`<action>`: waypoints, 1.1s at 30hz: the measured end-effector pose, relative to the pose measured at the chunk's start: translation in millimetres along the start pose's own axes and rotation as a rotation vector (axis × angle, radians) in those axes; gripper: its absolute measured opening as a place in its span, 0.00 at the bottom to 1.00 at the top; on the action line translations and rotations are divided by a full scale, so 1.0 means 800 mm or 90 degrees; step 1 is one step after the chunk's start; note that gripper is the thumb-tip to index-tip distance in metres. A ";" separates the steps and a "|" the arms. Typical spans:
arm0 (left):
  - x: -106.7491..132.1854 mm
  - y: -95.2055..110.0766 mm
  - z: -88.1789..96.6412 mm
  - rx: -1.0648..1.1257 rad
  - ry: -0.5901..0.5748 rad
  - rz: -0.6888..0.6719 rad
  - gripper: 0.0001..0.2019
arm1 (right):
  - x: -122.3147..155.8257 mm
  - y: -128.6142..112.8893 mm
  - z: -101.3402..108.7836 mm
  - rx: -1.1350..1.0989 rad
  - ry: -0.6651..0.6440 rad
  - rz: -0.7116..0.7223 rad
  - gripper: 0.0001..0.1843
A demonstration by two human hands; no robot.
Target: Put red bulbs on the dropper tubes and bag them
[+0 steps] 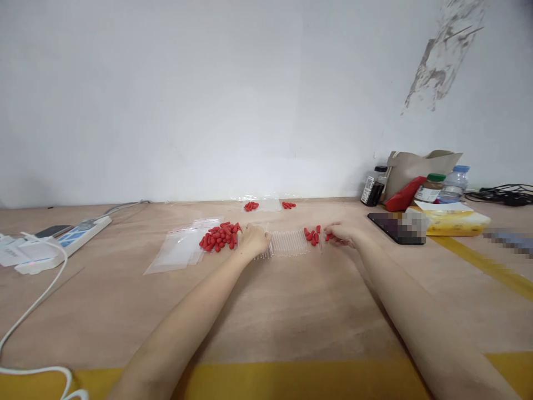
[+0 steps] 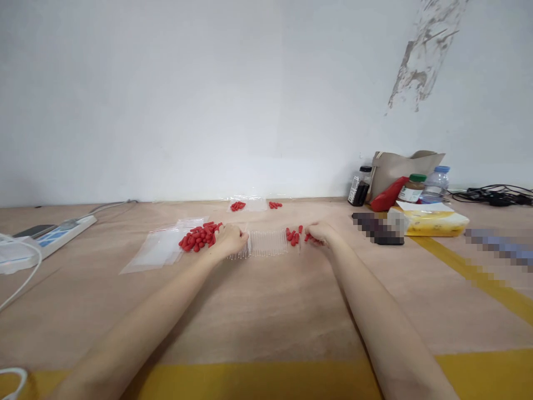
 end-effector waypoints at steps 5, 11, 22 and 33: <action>0.044 0.019 0.023 0.066 -0.001 -0.196 0.11 | 0.022 -0.044 -0.014 -0.134 -0.004 0.099 0.03; 0.087 -0.005 0.019 0.115 0.035 -0.363 0.12 | 0.076 -0.105 -0.094 -0.243 -0.097 0.321 0.11; 0.094 -0.016 0.012 0.178 0.073 -0.392 0.11 | 0.136 -0.109 -0.130 0.009 0.107 0.605 0.09; 0.094 -0.019 0.006 0.181 0.064 -0.420 0.13 | 0.130 -0.106 -0.132 0.002 0.085 0.576 0.08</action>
Point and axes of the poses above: each hand's wrist, its own x-axis away from the middle knuckle, its own z-axis out of the back of the hand, y = z × x, the point moved 8 cm from there along -x, towards the middle knuckle, and after that the axes turned 12 degrees about x, right-handed, at the moved point
